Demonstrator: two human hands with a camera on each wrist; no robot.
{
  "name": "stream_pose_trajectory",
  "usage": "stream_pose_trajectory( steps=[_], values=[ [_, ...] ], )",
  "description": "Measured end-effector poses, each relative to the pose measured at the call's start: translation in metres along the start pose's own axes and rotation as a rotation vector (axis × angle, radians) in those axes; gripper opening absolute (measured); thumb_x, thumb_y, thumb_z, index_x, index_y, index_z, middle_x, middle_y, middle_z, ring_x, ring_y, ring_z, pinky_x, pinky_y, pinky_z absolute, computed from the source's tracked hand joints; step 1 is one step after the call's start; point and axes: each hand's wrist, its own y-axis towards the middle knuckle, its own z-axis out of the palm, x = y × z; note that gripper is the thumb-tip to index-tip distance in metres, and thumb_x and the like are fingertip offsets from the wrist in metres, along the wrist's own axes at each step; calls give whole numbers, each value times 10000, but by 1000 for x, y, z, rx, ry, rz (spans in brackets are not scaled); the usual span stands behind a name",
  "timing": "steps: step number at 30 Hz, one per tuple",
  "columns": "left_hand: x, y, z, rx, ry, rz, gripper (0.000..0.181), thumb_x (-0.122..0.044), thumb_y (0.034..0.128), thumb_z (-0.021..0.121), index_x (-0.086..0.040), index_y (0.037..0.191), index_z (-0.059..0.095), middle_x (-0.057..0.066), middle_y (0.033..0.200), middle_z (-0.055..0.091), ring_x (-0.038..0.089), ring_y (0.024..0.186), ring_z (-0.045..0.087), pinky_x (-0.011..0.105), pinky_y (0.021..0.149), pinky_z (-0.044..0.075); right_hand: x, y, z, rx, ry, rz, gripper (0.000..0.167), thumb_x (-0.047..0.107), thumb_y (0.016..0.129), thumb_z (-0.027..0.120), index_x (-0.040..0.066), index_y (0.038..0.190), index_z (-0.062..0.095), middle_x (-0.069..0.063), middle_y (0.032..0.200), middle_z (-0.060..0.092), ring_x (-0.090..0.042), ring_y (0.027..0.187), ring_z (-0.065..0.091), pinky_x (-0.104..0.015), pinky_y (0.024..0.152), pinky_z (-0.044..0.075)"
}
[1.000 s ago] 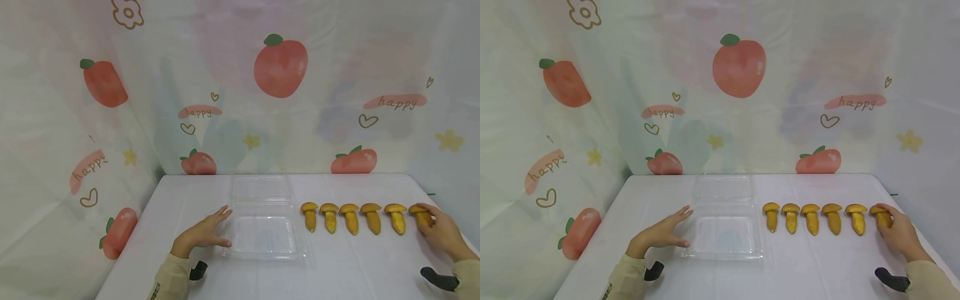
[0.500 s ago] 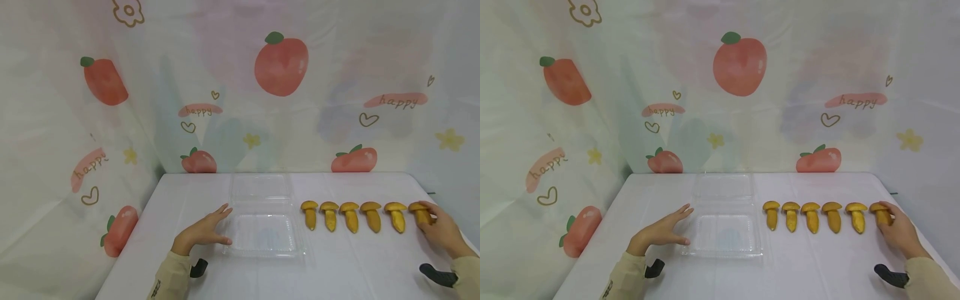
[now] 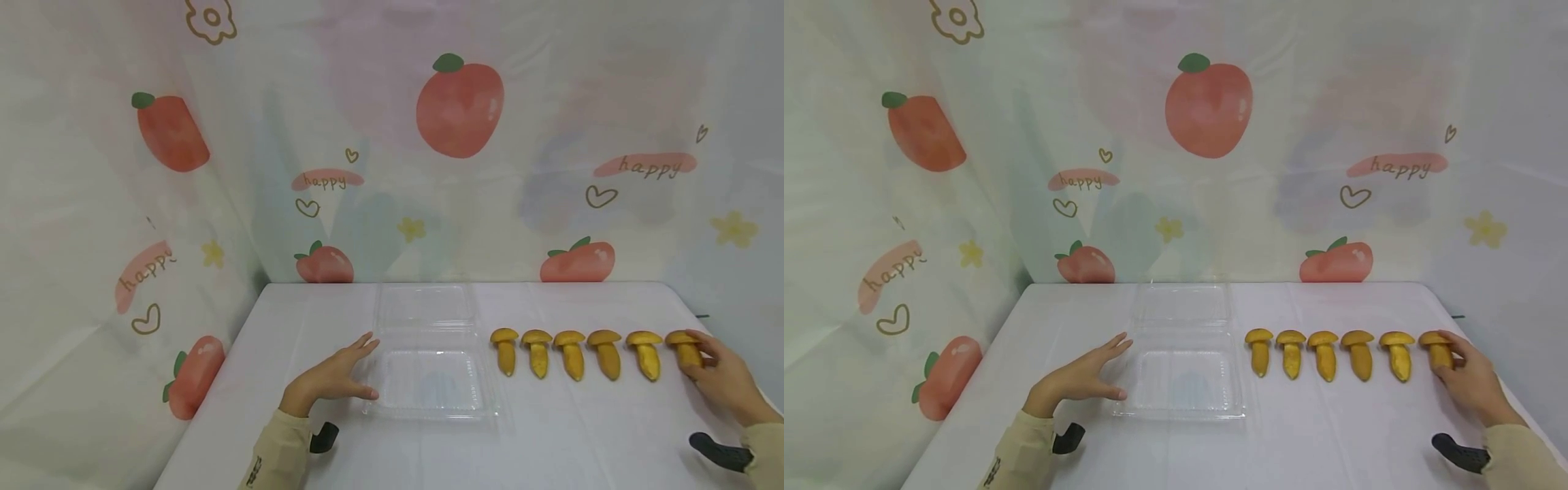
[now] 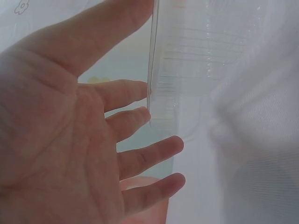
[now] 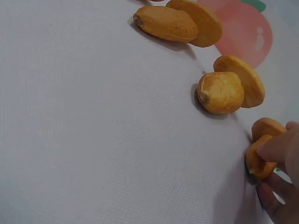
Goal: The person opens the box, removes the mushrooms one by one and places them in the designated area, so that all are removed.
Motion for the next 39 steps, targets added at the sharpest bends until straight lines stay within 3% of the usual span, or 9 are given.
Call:
stream_pose_trajectory(
  steps=[9,19,26,39],
  values=[
    [2,1,0,5,15,6,991,-371,839,828,-89,1607,269,152,1709,137,387,1561,209,624,1216,269,2,-1,2,-14,-9,-68,721,-120,909,494,-133,1535,136,-505,1385,250,-652,1158,326,-746,938,354],
    [1,2,0,3,22,-10,989,-383,834,831,-114,1609,277,130,1712,141,379,1561,218,615,1218,276,1,-3,6,-16,-64,-60,736,-97,924,479,-89,1560,108,-492,1440,215,-650,1146,325,-757,938,346],
    [1,2,1,-3,31,-10,985,-374,833,833,-110,1607,283,130,1712,148,379,1559,227,613,1216,282,1,-2,8,-18,-48,-38,739,-100,937,462,-74,1571,84,-479,1490,167,-655,1183,297,-772,989,325],
    [0,1,1,-4,24,-17,987,-365,827,840,-120,1607,286,131,1711,149,383,1558,227,614,1215,283,5,-3,5,15,-2,-3,758,-114,921,462,-97,1561,58,-487,1445,179,-632,1152,301,-733,949,365]
  ],
)
